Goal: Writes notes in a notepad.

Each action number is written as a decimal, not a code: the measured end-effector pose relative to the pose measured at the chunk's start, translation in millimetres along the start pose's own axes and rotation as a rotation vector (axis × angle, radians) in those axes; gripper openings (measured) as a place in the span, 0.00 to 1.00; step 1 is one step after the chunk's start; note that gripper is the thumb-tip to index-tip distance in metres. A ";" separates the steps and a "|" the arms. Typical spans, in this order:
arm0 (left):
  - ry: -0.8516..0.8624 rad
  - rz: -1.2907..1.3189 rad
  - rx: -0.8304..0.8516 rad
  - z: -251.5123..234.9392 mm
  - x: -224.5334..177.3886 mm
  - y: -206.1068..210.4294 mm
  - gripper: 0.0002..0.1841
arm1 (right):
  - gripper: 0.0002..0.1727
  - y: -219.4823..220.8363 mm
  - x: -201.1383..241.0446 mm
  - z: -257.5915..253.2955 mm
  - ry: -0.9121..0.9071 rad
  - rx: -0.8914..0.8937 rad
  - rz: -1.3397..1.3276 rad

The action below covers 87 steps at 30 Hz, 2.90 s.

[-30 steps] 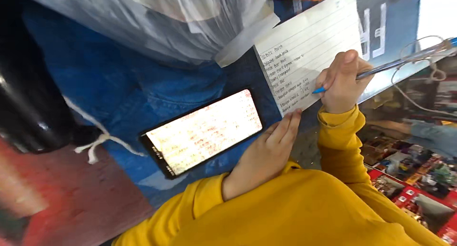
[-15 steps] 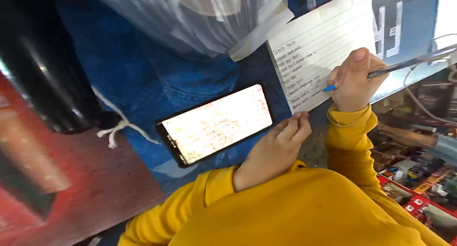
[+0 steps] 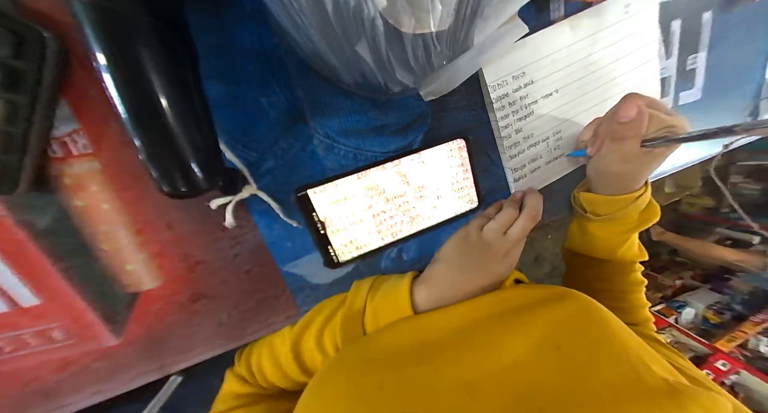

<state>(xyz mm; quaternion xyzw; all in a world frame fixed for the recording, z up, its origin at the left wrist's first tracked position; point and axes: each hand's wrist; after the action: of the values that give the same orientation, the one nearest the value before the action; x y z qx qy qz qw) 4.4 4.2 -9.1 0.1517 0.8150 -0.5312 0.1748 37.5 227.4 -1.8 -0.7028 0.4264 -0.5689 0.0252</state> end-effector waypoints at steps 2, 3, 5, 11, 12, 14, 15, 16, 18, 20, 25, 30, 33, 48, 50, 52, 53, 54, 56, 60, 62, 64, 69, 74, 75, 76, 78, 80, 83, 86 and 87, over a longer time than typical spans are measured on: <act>0.002 0.008 0.021 0.4 0.2 0.7 0.18 | 0.23 0.3 -0.9 0.1 0.026 0.006 -0.043; 0.008 0.008 0.036 0.4 0.5 0.7 0.19 | 0.23 0.6 -0.6 -0.2 0.075 -0.002 -0.099; 0.011 0.008 0.050 0.4 0.7 0.6 0.19 | 0.24 1.1 3.3 -2.5 0.198 -0.054 -0.213; -0.002 0.068 0.047 2.4 0.9 1.5 0.20 | 0.26 2.7 4.7 -2.4 0.252 -0.112 -0.204; -0.005 0.067 0.051 2.5 0.8 1.0 0.20 | 0.26 2.3 4.1 -1.9 0.246 -0.102 -0.195; -0.003 0.048 0.059 2.4 0.8 0.4 0.20 | 0.26 2.2 3.5 -1.8 0.246 -0.097 -0.194; -0.004 0.043 0.059 2.2 0.6 0.2 0.20 | 0.26 2.5 3.7 -2.1 0.246 -0.101 -0.190; -0.008 0.043 0.055 2.0 0.3 0.1 0.20 | 0.26 3.0 4.4 -2.5 0.242 -0.107 -0.176; -0.006 0.036 0.058 1.9 0.5 -0.9 0.21 | 0.26 4.5 5.0 -3.0 0.217 -0.120 -0.128; 0.011 0.012 0.072 2.4 0.7 -1.8 0.21 | 0.26 4.2 5.0 -2.9 0.222 -0.131 -0.138; 0.015 -0.003 0.056 2.7 1.0 -0.9 0.20 | 0.26 4.6 7.4 -5.1 0.267 -0.171 -0.152; 0.030 -0.010 0.054 3.0 2.0 -1.6 0.19 | 0.26 3.5 5.3 -3.5 0.207 -0.134 -0.071; 0.018 0.024 0.044 2.7 2.6 -2.1 0.19 | 0.26 1.5 2.2 -5.1 0.189 -0.119 -0.060; 0.023 0.018 0.067 3.2 2.0 -2.3 0.19 | 0.25 1.2 1.3 -6.3 0.210 -0.141 -0.109; 0.018 0.031 0.062 3.4 1.7 -2.3 0.19 | 0.25 0.8 1.1 -6.4 0.211 -0.128 -0.107; 0.017 0.030 0.053 3.5 1.4 -1.6 0.19 | 0.25 1.2 2.7 -7.4 0.234 -0.142 -0.109; 0.018 0.021 0.046 3.6 1.6 -1.1 0.18 | 0.25 2.4 3.4 -7.6 0.237 -0.161 -0.093; 0.019 0.015 0.045 3.9 1.3 -1.0 0.18 | 0.25 3.5 3.8 -7.1 0.234 -0.179 -0.072; 0.024 0.012 0.063 4.1 0.6 -2.2 0.19 | 0.25 3.7 4.4 -5.7 0.245 -0.204 -0.089; 0.017 0.035 0.062 3.9 0.5 -2.5 0.19 | 0.26 3.2 3.6 -7.0 0.249 -0.195 -0.097; 0.009 0.048 0.048 4.0 0.5 -1.9 0.19 | 0.26 3.1 2.5 -6.6 0.242 -0.198 -0.096; 0.007 0.043 0.050 4.2 0.4 -2.4 0.19 | 0.26 2.3 0.7 -6.6 0.238 -0.173 -0.117; 0.013 0.012 0.064 3.1 0.0 -4.2 0.19 | 0.27 -6.3 -3.3 -8.3 0.256 -0.174 -0.383; -0.017 0.048 0.091 1.7 -2.7 -9.0 0.20 | 0.28 -7.7 -3.8 -9.1 0.227 -0.132 -0.415; -0.023 0.076 0.086 1.8 -2.5 -9.3 0.20 | 0.27 -7.4 -4.4 -9.6 0.216 -0.119 -0.411; -0.030 0.099 0.082 2.0 -2.3 -9.8 0.19 | 0.27 -6.9 -4.7 -9.9 0.206 -0.112 -0.407; -0.033 0.102 0.093 2.1 -1.9 -11.8 0.19 | 0.28 -6.2 -5.8 -10.3 0.195 -0.121 -0.416; -0.032 0.075 0.099 1.7 -1.8 -12.9 0.19 | 0.29 -5.2 -6.4 -11.3 0.185 -0.140 -0.438; -0.067 0.100 0.106 0.5 -2.3 -12.6 0.20 | 0.31 -3.5 -4.2 -13.6 0.178 -0.156 -0.443; -0.072 0.080 0.146 -0.3 -3.2 -13.6 0.21 | 0.32 -2.2 -3.2 -15.6 0.183 -0.150 -0.420; -0.067 0.066 0.148 -0.6 -3.5 -13.9 0.21 | 0.32 -2.6 -3.9 -15.7 0.192 -0.147 -0.413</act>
<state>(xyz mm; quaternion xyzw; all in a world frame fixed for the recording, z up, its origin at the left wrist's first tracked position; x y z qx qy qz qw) 1.4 -0.8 4.0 0.1734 0.7618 -0.5886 0.2077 26.0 238.6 2.0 -0.7177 0.3144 -0.5935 -0.1837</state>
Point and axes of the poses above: each hand's wrist, its own z-axis away from the middle knuckle, its own y-axis out of the palm, x = y × z, and after that the axes turned 7 degrees about y, right-handed
